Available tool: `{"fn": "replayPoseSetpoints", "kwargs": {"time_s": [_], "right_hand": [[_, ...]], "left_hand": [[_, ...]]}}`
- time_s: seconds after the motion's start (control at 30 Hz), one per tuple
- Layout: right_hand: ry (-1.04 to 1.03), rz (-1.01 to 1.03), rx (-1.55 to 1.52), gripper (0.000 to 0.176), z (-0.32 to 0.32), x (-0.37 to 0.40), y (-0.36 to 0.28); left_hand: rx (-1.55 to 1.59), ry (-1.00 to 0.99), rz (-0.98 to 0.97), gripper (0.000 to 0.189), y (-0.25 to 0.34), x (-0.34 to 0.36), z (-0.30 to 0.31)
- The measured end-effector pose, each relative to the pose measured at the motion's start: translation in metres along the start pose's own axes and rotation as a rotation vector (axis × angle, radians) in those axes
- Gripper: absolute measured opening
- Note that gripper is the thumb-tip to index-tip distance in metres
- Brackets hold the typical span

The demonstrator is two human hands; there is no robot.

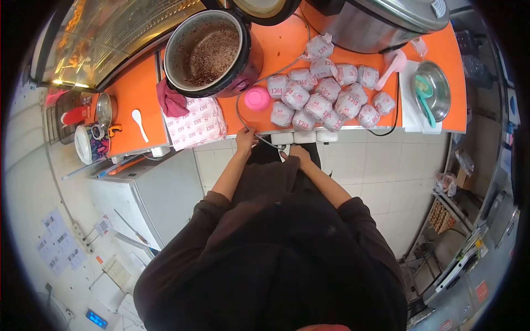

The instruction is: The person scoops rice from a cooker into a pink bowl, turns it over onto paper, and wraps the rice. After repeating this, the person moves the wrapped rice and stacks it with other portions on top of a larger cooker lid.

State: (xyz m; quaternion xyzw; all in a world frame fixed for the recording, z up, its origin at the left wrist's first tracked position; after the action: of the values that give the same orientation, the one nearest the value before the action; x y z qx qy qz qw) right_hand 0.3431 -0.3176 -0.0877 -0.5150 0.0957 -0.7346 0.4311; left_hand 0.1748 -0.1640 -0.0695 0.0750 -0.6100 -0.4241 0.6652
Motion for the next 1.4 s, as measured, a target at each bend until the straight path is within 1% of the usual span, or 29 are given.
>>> {"fn": "replayPoseSetpoints", "kwargs": {"time_s": [0.03,0.1,0.13,0.2,0.27,0.33,0.37,0.4,0.43,0.47,0.53,0.6,0.67,0.7,0.77,0.83,0.87,0.9,0.93,0.97,1.0,1.07,1.1,1.13,1.2,1.27,1.3,1.37,1.4], "right_hand": [[0.089,-0.013,0.021,0.048,-0.006,-0.004,-0.009],[0.257,0.021,0.066,0.050,-0.022,-0.009,-0.018],[0.260,0.024,0.071,0.050,-0.029,-0.011,-0.018],[0.472,-0.006,0.002,0.047,-0.041,-0.010,-0.014],[0.567,-0.049,-0.034,0.041,-0.043,0.000,-0.023],[0.496,-0.088,-0.087,0.038,-0.060,0.015,-0.022],[0.521,-0.102,-0.091,0.038,-0.073,0.028,-0.023],[0.485,-0.110,-0.150,0.037,-0.097,0.035,-0.014],[0.439,-0.115,-0.210,0.036,-0.119,0.036,-0.007],[0.444,-0.121,-0.209,0.036,-0.131,0.029,-0.004],[0.556,-0.285,-0.275,0.038,-0.143,0.000,0.003],[0.625,-0.256,-0.371,0.040,-0.155,-0.043,0.012],[0.508,-0.283,-0.558,0.041,-0.168,-0.081,0.023],[0.532,-0.288,-0.566,0.041,-0.163,-0.083,0.019],[0.531,-0.012,-0.286,0.045,-0.147,-0.085,-0.007],[0.294,-0.082,-0.740,0.045,-0.113,-0.044,-0.045],[0.165,-0.096,-0.924,0.043,-0.106,-0.027,-0.058],[0.200,-0.096,-0.928,0.043,-0.104,-0.015,-0.060],[0.145,-0.001,-1.063,0.041,-0.107,-0.007,-0.057],[0.080,0.104,-1.188,0.039,-0.106,0.001,-0.056],[0.085,0.078,-1.156,0.038,-0.095,0.015,-0.054],[0.138,0.003,-1.119,0.038,-0.055,0.062,-0.064],[0.190,-0.048,-1.111,0.037,-0.028,0.088,-0.072],[0.194,-0.044,-1.100,0.037,-0.007,0.103,-0.072],[0.245,-0.025,-1.065,0.037,0.036,0.125,-0.055],[0.274,0.009,-0.985,0.038,0.086,0.134,-0.018],[0.360,-0.008,-0.908,0.038,0.113,0.135,0.009],[0.552,-0.089,-0.803,0.038,0.168,0.128,0.063],[0.661,-0.154,-0.775,0.041,0.195,0.122,0.086]], "left_hand": [[0.023,-0.088,0.041,0.030,0.002,0.000,0.001],[0.047,-0.144,0.060,0.030,0.006,0.004,0.002],[0.084,-0.191,0.089,0.032,0.005,0.008,0.002],[0.067,-0.224,0.093,0.033,0.003,0.006,0.007],[0.087,-0.307,0.019,0.035,-0.001,0.000,0.012],[0.063,-0.383,0.025,0.034,-0.003,-0.001,0.018],[-0.022,-0.470,0.049,0.032,-0.006,0.004,0.017],[-0.099,-0.552,0.071,0.030,-0.008,0.008,0.016],[-0.148,-0.574,0.126,0.028,-0.014,0.011,0.017],[-0.150,-0.581,0.125,0.028,-0.020,0.012,0.019],[-0.021,-0.494,0.036,0.029,-0.025,0.006,0.027],[0.006,-0.512,-0.009,0.027,-0.025,-0.002,0.035],[0.033,-0.545,-0.064,0.026,-0.019,-0.011,0.036],[0.034,-0.512,-0.027,0.025,-0.020,-0.015,0.037],[0.030,-0.513,0.000,0.024,-0.029,-0.018,0.027],[0.163,-0.329,0.010,0.022,-0.046,-0.023,0.018],[0.155,-0.360,-0.003,0.022,-0.048,-0.024,0.007],[0.288,-0.295,0.084,0.020,-0.052,-0.026,0.000],[0.422,-0.224,0.174,0.020,-0.057,-0.033,-0.004],[0.588,-0.241,0.387,0.026,-0.071,-0.064,-0.014],[0.590,-0.255,0.375,0.026,-0.058,-0.062,-0.016],[0.596,-0.208,0.465,0.032,-0.041,-0.053,-0.013],[0.511,-0.256,0.433,0.030,-0.044,-0.060,-0.015],[0.520,-0.263,0.427,0.030,-0.031,-0.048,-0.010],[0.335,-0.109,0.709,0.031,-0.009,-0.011,0.015],[0.394,-0.224,0.396,0.033,-0.012,-0.010,0.034],[0.406,-0.223,0.394,0.033,-0.004,0.002,0.038],[0.358,-0.218,-0.058,0.041,0.039,0.032,0.043],[0.373,-0.199,-0.061,0.041,0.041,0.033,0.033]]}}
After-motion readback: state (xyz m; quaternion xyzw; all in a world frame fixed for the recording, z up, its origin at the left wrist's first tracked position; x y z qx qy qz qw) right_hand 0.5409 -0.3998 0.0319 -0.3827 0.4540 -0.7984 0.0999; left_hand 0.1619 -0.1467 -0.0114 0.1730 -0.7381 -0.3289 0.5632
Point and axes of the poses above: each hand's wrist, its own x-axis away from the middle knuckle, its own z-axis out of the back of the hand, y = z × x, the point moved 4 cm from there along -x, towards the middle knuckle, and after that the axes turned 3 degrees about -x, right-handed, at the moved point
